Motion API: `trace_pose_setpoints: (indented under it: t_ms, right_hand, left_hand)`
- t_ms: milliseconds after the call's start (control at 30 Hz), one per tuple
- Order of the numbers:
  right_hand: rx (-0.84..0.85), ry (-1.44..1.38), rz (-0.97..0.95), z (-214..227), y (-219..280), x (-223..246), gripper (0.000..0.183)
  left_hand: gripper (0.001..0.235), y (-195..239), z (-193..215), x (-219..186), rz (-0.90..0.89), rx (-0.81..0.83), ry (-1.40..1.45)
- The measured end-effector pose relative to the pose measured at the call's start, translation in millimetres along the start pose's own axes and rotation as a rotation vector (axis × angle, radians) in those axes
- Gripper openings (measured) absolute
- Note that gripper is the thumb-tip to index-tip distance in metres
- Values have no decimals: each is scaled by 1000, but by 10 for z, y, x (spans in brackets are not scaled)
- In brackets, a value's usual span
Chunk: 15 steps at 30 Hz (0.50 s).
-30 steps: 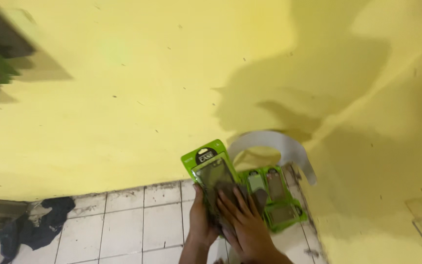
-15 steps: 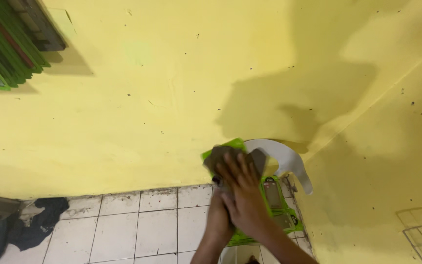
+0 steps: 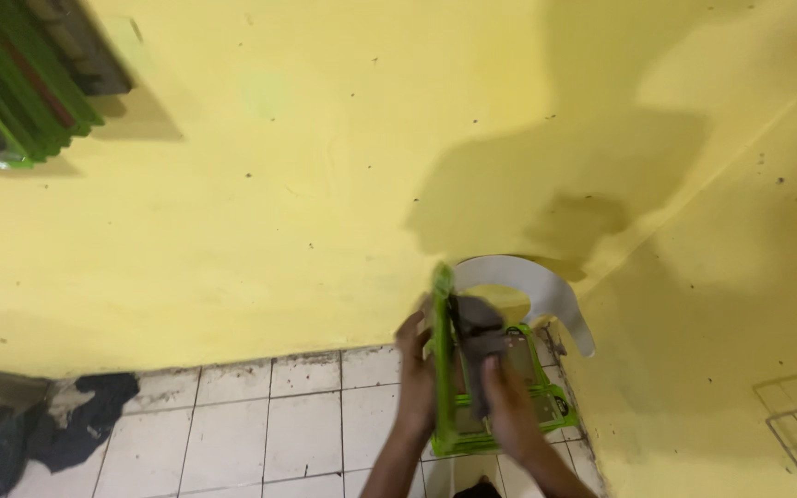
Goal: The person repeatedly picks up packaged phone cases from a wall display, wipes them with a cloth on a plastic chair, and returns them to the display. The person handles multiple cases one at a time, wiping the plastic packaging before hanging them back on the grid.
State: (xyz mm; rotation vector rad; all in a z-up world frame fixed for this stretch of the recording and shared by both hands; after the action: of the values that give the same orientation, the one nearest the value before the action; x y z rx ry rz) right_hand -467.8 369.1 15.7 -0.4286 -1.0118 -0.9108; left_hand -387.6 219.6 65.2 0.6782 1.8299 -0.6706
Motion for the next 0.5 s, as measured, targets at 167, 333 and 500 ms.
trace_pose_setpoints:
  t_ms: [167,333,500]
  right_hand:
    - [-284,354,617,153,298,1447,69]
    - [-252,589,569,149,87,2019,65]
    - [32,776,904,-351,817,1981,56]
  left_hand:
    - [70,463,-267,246,469,228,943]
    - [82,639,-292,208,546,155,1043]
    - [89,306,-57,-398,333,303,1252]
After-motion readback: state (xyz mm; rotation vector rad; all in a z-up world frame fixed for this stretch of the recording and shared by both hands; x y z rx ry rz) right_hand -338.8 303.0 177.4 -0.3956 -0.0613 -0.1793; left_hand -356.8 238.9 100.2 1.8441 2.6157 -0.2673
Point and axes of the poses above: each hand's wrist, its own y-axis away from the middle knuckle, its own z-axis out of the back of the hand, x = y × z, the point moved 8 cm from there along -y, towards the middle knuckle, and after that the axes turned 13 degrees about y, right-handed, at the moved point
